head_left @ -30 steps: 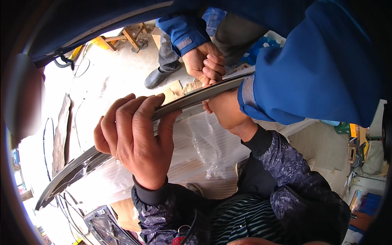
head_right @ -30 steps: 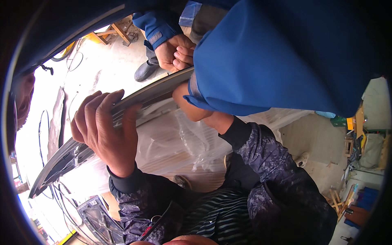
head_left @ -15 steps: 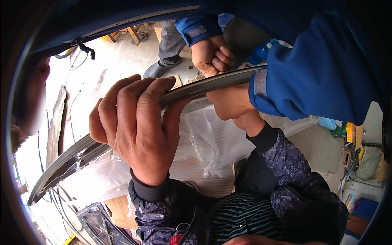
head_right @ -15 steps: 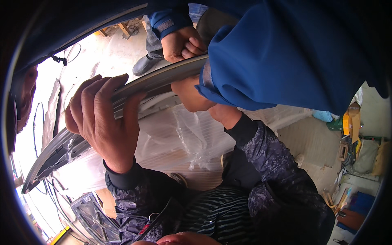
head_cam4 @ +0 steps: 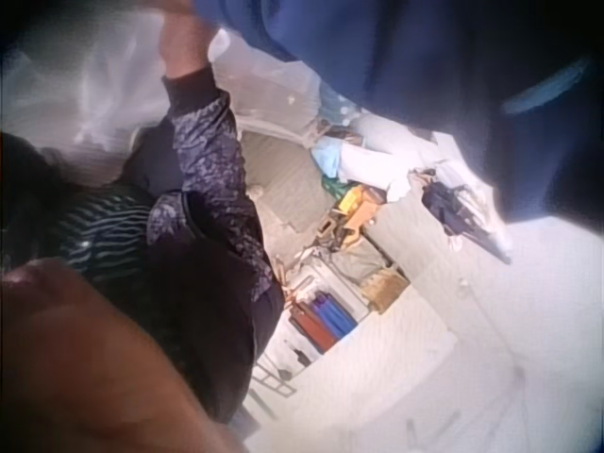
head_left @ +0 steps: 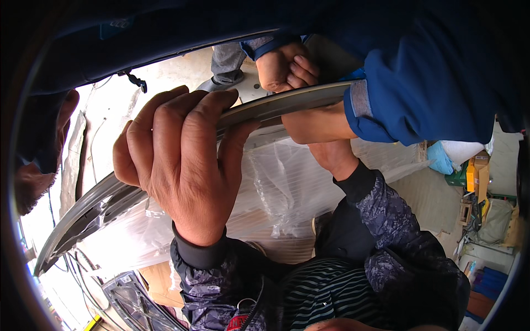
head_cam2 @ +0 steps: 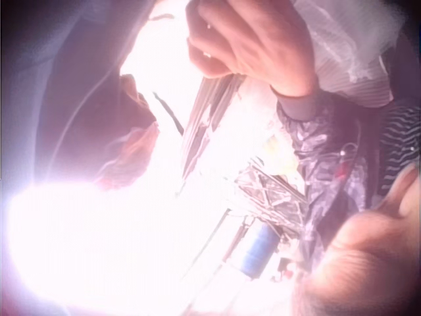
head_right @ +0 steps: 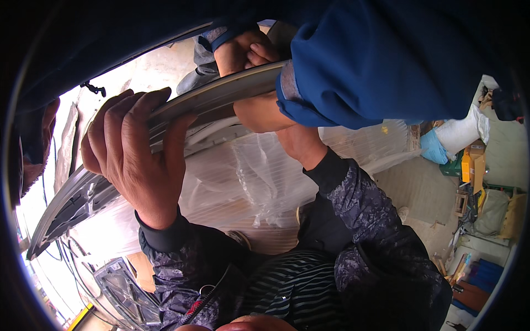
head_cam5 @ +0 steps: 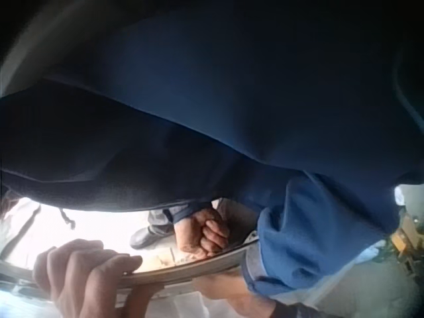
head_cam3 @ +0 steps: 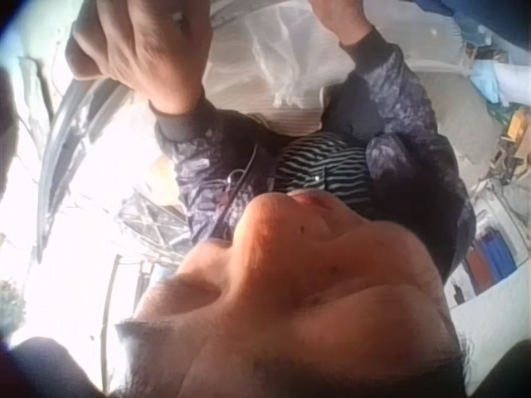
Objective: The person uses scissors to trim a plastic sheet on a car door panel, then uses a small purple tool to scrape or clean a small black component. They later insert the component into the door panel with assistance from a coworker.
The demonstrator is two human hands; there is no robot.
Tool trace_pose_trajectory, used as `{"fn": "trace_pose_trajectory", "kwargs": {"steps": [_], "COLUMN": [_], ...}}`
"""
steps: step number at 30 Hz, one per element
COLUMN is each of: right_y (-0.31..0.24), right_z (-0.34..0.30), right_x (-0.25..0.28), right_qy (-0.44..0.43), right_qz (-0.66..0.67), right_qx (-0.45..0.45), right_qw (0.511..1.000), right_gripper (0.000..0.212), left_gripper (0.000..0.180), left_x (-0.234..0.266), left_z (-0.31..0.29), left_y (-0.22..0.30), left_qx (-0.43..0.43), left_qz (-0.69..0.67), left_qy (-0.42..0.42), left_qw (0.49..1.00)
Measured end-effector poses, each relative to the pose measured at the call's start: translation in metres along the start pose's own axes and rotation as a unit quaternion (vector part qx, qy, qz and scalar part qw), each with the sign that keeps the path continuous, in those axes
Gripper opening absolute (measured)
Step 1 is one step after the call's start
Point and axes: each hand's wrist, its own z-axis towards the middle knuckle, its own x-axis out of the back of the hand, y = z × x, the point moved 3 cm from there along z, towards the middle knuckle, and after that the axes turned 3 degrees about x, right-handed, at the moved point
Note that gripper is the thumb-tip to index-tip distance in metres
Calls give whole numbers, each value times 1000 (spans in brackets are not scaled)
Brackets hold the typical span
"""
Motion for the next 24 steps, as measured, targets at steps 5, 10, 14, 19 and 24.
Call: {"fn": "trace_pose_trajectory", "kwargs": {"steps": [5, 10, 14, 19, 24], "right_y": [5, 6, 15, 43, 48], "right_z": [-2, 1, -4, -22, -27], "right_x": [8, 12, 22, 50, 64], "right_qy": [8, -11, 12, 125, 111], "right_qz": [-30, -40, -37, 13, -18], "right_qx": [8, 21, 5, -46, -56], "right_qw": [999, 999, 999, 991, 992], "right_gripper": [68, 69, 72, 64, 58], "left_gripper": [44, 43, 43, 42, 42], "left_x": [0, 0, 1, 0, -4], "left_z": [0, 0, 2, 2, 1], "left_y": [0, 0, -1, -3, -2], "left_qx": [3, 5, 1, -3, -12], "left_qz": [-5, -4, -7, -17, -15], "left_qy": [7, 4, 1, 13, 16], "left_qw": [1000, 1000, 1000, 1000, 1000]}}
